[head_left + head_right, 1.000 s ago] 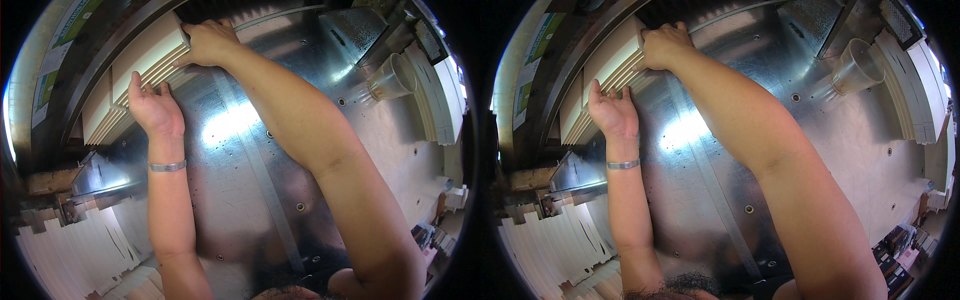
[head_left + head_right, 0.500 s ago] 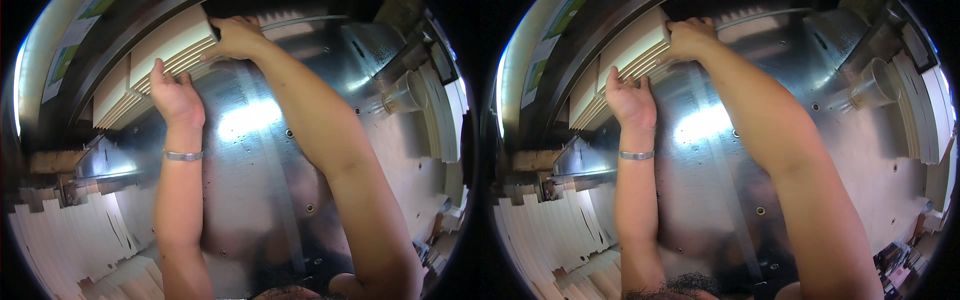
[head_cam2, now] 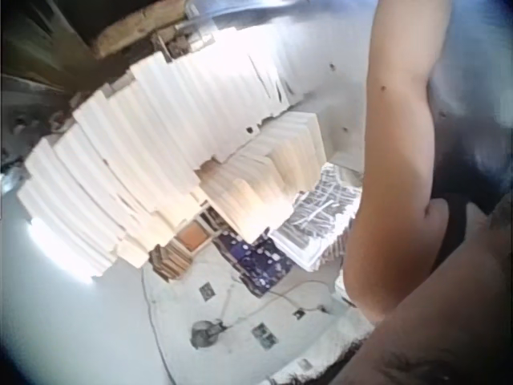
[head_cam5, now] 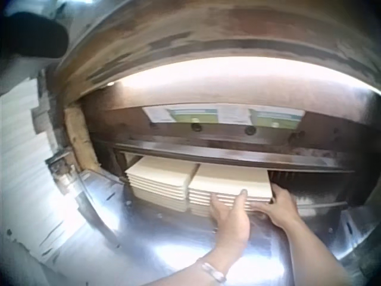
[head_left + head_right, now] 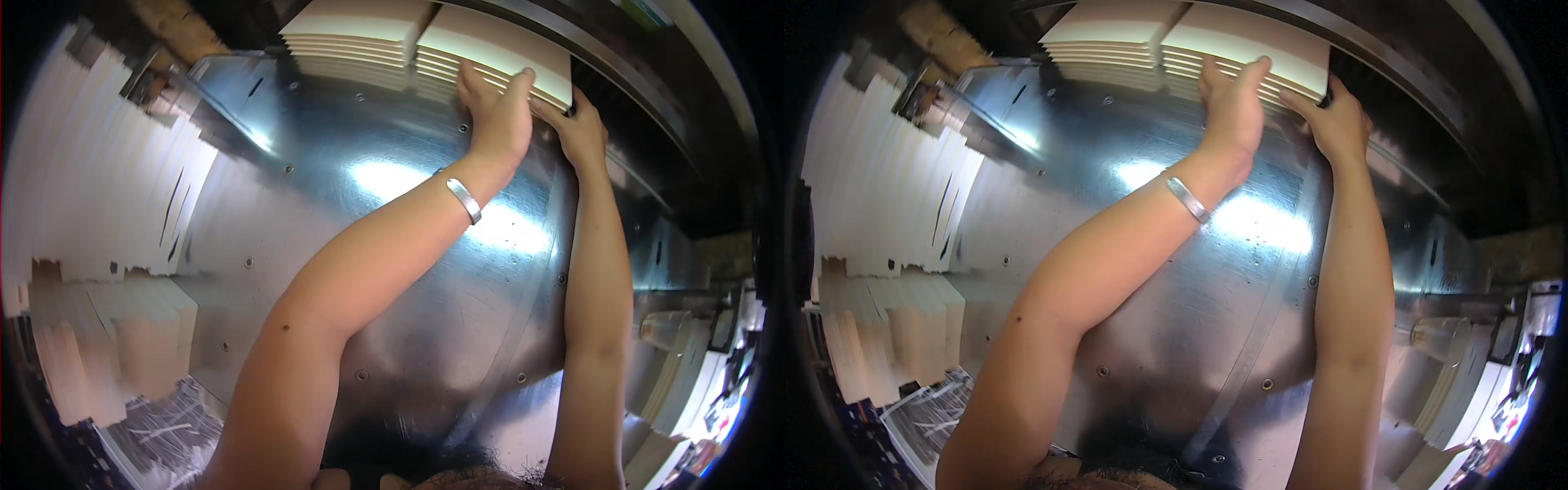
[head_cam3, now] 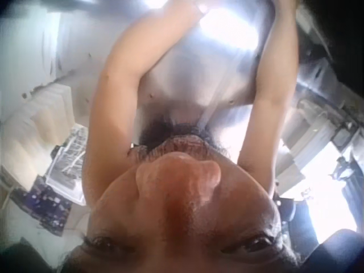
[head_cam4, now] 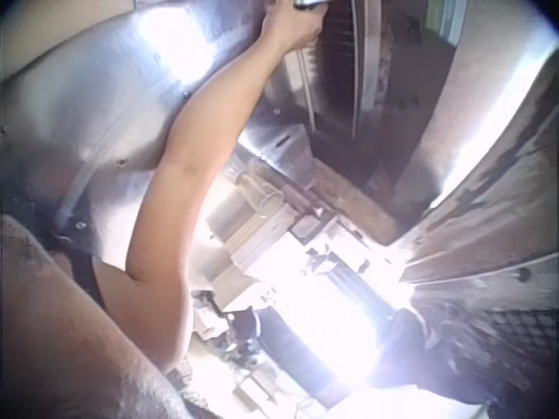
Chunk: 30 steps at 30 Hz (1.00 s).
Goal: The person picks up and aligns several stacks of paper blocks on a metal work surface, then pushes them into a large industrial cutting machine.
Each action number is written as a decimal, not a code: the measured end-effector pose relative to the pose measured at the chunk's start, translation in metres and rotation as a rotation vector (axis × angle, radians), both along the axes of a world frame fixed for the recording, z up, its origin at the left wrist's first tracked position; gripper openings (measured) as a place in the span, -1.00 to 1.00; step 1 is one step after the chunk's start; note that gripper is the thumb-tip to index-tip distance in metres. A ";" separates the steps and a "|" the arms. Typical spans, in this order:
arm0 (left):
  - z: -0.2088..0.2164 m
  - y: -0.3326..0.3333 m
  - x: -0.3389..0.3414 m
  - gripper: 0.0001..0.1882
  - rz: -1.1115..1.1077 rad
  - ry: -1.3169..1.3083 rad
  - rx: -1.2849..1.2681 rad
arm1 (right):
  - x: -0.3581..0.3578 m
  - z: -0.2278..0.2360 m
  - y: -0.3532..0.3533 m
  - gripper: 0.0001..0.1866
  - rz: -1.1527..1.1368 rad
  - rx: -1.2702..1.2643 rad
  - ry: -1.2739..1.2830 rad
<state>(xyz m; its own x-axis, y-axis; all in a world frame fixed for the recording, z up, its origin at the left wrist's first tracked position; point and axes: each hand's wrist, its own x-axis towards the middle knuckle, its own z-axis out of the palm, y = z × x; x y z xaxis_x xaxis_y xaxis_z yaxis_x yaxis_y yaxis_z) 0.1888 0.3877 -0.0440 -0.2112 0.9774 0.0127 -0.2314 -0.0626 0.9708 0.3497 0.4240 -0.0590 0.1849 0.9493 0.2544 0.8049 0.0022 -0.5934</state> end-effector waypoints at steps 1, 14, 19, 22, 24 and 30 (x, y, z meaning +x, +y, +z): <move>-0.001 0.001 -0.002 0.08 0.003 -0.026 -0.009 | -0.003 0.000 0.001 0.02 0.002 -0.019 0.018; -0.001 0.032 -0.036 -0.01 0.085 -0.460 -0.164 | 0.004 -0.006 0.005 -0.04 0.005 0.013 0.052; 0.006 0.028 -0.042 -0.08 0.070 -0.444 -0.218 | 0.004 -0.009 0.006 -0.03 0.001 0.031 0.038; 0.007 0.028 -0.042 -0.09 0.057 -0.452 -0.218 | 0.002 -0.008 0.005 -0.03 0.003 0.016 0.050; 0.004 0.032 -0.045 -0.08 0.044 -0.468 -0.218 | 0.001 -0.007 0.004 -0.05 0.003 0.018 0.059; -0.003 0.040 -0.045 -0.08 0.031 -0.498 -0.224 | 0.004 -0.009 0.007 -0.06 0.045 0.048 0.065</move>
<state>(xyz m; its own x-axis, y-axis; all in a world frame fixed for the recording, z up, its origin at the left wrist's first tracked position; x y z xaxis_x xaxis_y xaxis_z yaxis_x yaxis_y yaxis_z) 0.1439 0.4274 -0.0475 -0.1674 0.9378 -0.3041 -0.6678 0.1190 0.7348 0.3537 0.4306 -0.0678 0.1604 0.9439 0.2888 0.7630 0.0671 -0.6429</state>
